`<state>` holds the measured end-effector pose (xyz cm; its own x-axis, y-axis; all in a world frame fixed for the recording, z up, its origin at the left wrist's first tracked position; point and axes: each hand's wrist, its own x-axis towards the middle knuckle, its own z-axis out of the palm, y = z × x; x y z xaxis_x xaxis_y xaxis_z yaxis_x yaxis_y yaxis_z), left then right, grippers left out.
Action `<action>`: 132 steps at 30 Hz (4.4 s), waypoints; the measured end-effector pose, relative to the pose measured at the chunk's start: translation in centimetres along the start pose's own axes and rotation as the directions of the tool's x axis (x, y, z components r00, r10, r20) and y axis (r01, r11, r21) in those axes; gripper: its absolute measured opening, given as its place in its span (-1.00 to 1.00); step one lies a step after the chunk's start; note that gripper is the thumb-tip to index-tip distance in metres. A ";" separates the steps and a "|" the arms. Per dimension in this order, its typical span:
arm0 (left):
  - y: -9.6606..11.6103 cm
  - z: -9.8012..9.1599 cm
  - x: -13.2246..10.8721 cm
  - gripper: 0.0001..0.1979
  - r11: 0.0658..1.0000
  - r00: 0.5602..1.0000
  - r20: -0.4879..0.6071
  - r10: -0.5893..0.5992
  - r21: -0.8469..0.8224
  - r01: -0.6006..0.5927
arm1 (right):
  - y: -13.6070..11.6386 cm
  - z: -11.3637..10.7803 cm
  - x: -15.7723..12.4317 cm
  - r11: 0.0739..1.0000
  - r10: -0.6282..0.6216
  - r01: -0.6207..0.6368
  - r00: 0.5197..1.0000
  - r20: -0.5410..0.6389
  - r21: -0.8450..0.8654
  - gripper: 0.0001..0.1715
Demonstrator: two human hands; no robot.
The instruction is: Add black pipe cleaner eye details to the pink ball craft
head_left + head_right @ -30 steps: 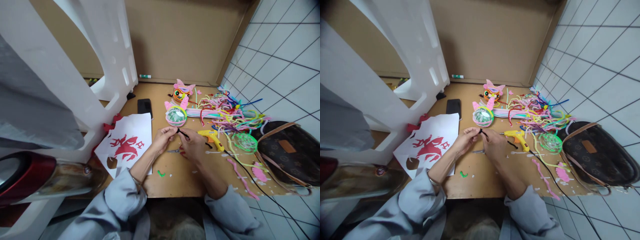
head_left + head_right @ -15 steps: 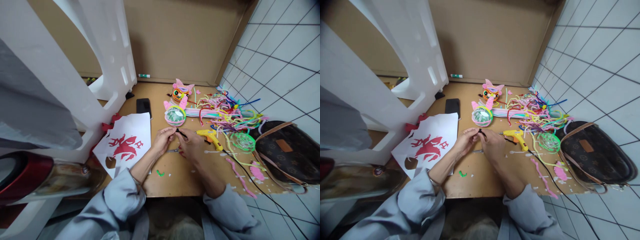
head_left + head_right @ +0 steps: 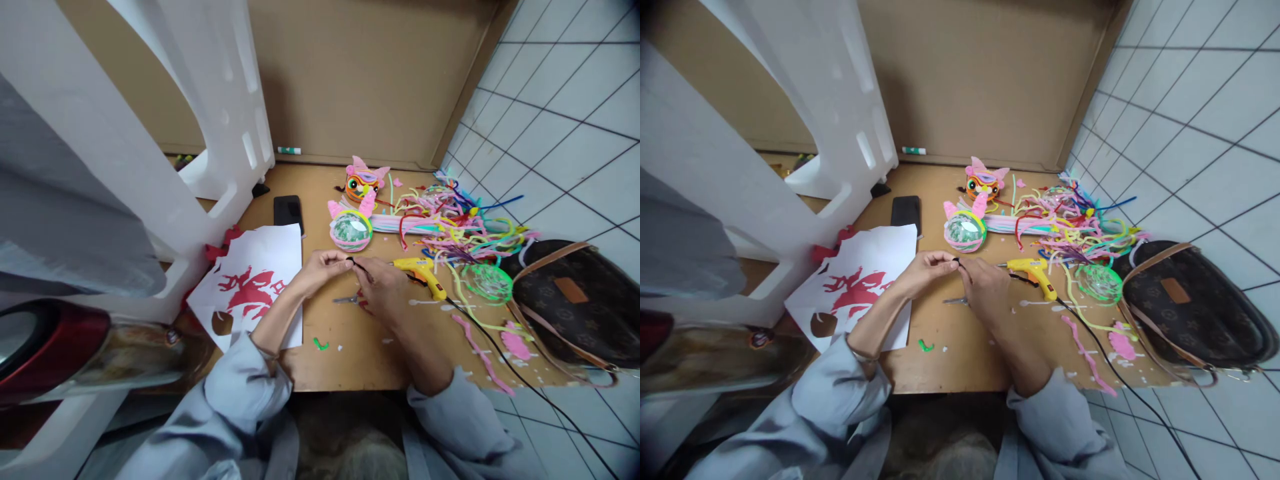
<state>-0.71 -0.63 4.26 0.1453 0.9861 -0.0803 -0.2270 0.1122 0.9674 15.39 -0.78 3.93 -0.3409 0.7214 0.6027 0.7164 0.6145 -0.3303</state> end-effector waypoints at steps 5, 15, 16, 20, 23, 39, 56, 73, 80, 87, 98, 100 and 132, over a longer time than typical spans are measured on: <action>0.5 -1.1 -0.1 -0.65 0.992 0.994 0.078 -0.080 0.108 0.071 | 0.5 -0.3 0.1 0.997 -0.064 0.060 0.991 0.117 0.043 -0.74; -0.8 1.4 0.5 -0.78 0.936 0.968 -0.247 -0.046 -0.349 -0.045 | -1.2 0.7 -0.2 0.989 0.037 -0.026 0.996 -0.076 0.142 -0.70; -0.9 1.6 0.6 -0.79 0.917 0.961 -0.267 -0.073 -0.397 -0.041 | -1.4 1.0 -0.3 0.993 0.048 -0.039 0.996 -0.079 0.111 -0.69; -1.2 2.6 0.5 -0.82 0.807 0.944 -0.254 -0.211 -0.590 0.021 | -1.7 1.9 -0.8 0.996 0.085 -0.083 0.992 -0.094 0.026 -0.69; -1.6 3.3 0.2 -0.84 0.717 0.939 -0.201 -0.278 -0.694 0.064 | -1.5 2.0 -0.9 0.995 0.086 -0.091 0.988 -0.126 -0.038 -0.65; -1.4 3.8 -0.6 -0.87 0.821 0.949 -0.168 -0.268 -0.555 0.134 | -1.2 0.4 -0.4 0.984 0.139 -0.128 0.987 0.085 -0.126 -0.79; -0.3 1.1 -0.3 -0.74 0.985 0.997 -0.006 -0.071 -0.158 0.070 | -0.5 -0.2 -0.1 0.995 0.065 -0.057 0.993 0.102 -0.078 -0.82; -0.7 2.2 0.0 -0.81 0.833 0.959 -0.146 -0.243 -0.537 0.130 | -1.7 0.3 -0.5 0.987 -0.022 0.027 0.999 0.037 -0.156 -0.65; -1.0 3.5 -0.2 -0.84 0.662 0.887 -0.105 -0.449 -0.706 0.252 | -1.0 1.3 -0.9 0.978 -0.045 0.035 0.998 -0.046 -0.205 -0.59; -1.2 3.7 -0.5 -0.86 0.677 0.907 -0.075 -0.415 -0.692 0.252 | -0.3 1.6 -1.1 0.983 -0.024 0.010 0.997 -0.072 -0.182 -0.65; -2.4 3.3 -0.3 -0.75 0.843 0.971 -0.167 -0.170 -0.534 0.056 | -0.4 0.9 -0.2 0.996 0.028 -0.044 0.979 -0.204 -0.073 -0.72; -2.2 3.2 -0.2 -0.72 0.875 0.974 -0.197 -0.108 -0.485 -0.001 | -0.3 0.8 -0.1 0.998 0.041 -0.051 0.975 -0.218 -0.041 -0.74; -0.8 2.3 0.1 -0.78 0.896 0.974 -0.213 -0.073 -0.443 -0.029 | -0.8 1.2 -0.6 0.998 -0.047 0.042 0.989 -0.141 -0.038 -0.75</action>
<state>1.70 -0.91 3.98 -0.0469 0.9786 -0.2002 -0.6341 0.1257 0.7630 14.27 -1.32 2.95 -0.2850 0.6393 0.7142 0.7242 0.6317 -0.2764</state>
